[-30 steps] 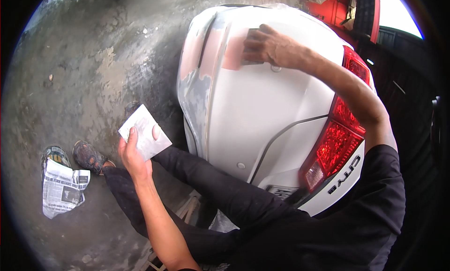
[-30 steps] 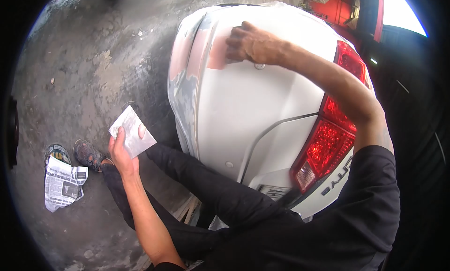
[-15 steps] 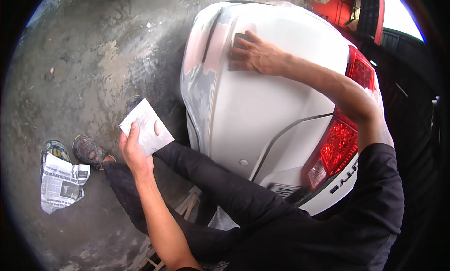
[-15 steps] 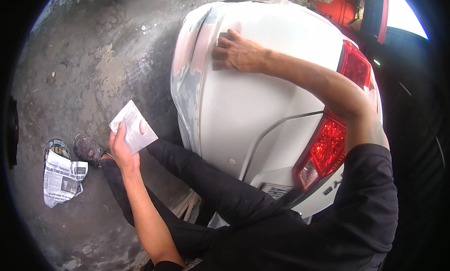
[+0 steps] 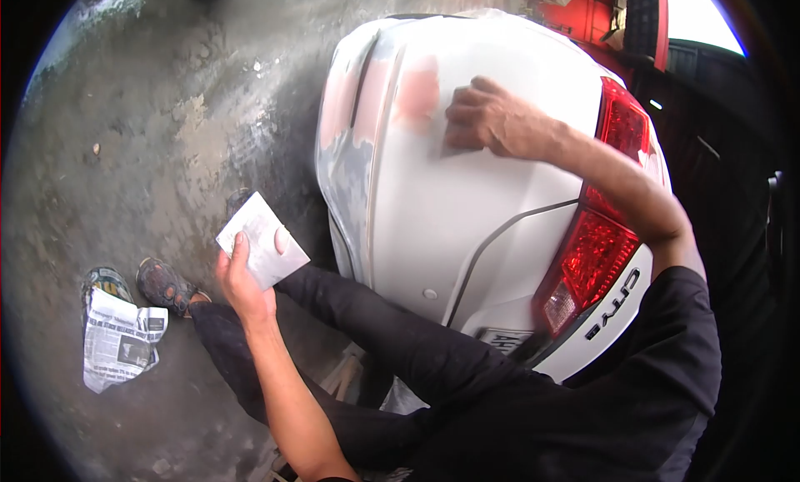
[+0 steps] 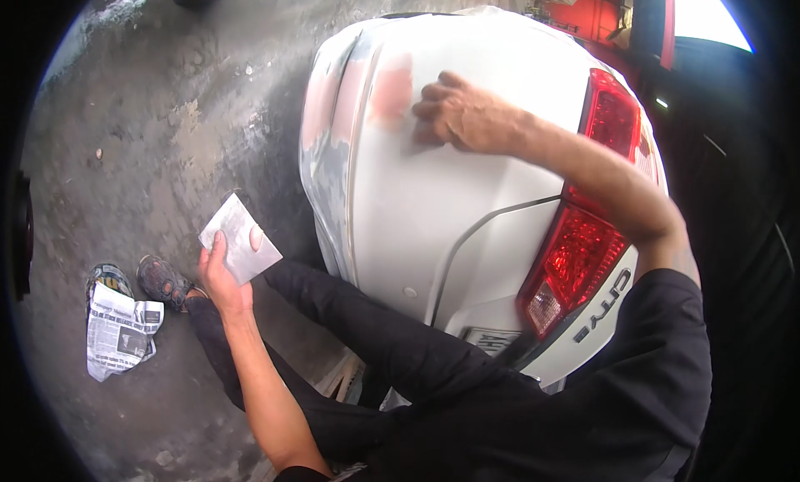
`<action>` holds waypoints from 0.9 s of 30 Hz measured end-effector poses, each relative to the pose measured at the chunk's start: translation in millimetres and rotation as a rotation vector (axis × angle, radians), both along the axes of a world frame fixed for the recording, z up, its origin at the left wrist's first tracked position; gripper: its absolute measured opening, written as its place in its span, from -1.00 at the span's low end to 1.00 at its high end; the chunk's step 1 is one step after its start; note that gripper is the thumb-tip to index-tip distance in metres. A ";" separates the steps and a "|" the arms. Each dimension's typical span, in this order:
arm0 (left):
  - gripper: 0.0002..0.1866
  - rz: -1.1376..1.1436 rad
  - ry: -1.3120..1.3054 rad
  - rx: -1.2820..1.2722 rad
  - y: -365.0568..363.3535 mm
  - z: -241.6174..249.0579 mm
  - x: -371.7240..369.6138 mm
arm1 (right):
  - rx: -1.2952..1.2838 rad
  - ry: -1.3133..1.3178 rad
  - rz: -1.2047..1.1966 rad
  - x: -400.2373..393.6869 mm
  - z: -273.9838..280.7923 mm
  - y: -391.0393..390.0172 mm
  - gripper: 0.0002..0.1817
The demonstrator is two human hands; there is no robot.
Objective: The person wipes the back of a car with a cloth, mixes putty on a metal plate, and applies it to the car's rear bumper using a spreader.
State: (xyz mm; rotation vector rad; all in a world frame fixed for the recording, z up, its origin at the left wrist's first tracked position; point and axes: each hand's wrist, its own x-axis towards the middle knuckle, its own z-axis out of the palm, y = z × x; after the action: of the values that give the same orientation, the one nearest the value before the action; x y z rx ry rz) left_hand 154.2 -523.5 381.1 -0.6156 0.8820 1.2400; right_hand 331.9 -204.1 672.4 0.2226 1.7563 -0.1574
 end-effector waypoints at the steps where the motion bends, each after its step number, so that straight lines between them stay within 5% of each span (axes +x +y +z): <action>1: -0.65 0.009 -0.014 -0.029 2.6 1.7 1.6 | -0.023 0.204 -0.089 6.2 1.0 -10.3 -0.50; 6: -0.59 0.076 -0.118 -0.019 12.1 19.2 18.9 | -0.172 0.561 -0.892 -18.5 -16.3 -93.4 -0.15; 11: -0.54 0.140 -0.195 -0.036 18.6 51.0 24.2 | -0.200 0.812 -1.030 -39.2 -60.6 -181.3 0.02; 17: -0.57 0.178 -0.196 -0.095 27.8 80.8 9.4 | -0.104 0.733 -0.859 -32.0 -77.0 -185.9 0.09; 19: -0.60 0.229 -0.244 0.193 21.9 77.8 0.3 | -0.107 0.740 -0.808 -19.6 -74.5 -173.3 0.07; 21: -0.62 0.284 -0.285 0.234 17.9 67.3 -5.0 | -0.066 0.598 -0.629 -12.9 -63.0 -157.5 -0.19; 27: -0.61 0.127 -0.059 0.116 32.0 83.6 -30.8 | 0.056 0.587 -0.464 -40.6 -28.0 -134.8 -0.23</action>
State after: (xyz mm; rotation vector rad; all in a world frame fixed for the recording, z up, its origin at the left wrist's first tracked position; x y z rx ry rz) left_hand 123.4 -491.5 464.7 -0.6197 0.7256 1.3699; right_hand 291.3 -338.9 644.3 0.6782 2.2659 -0.5539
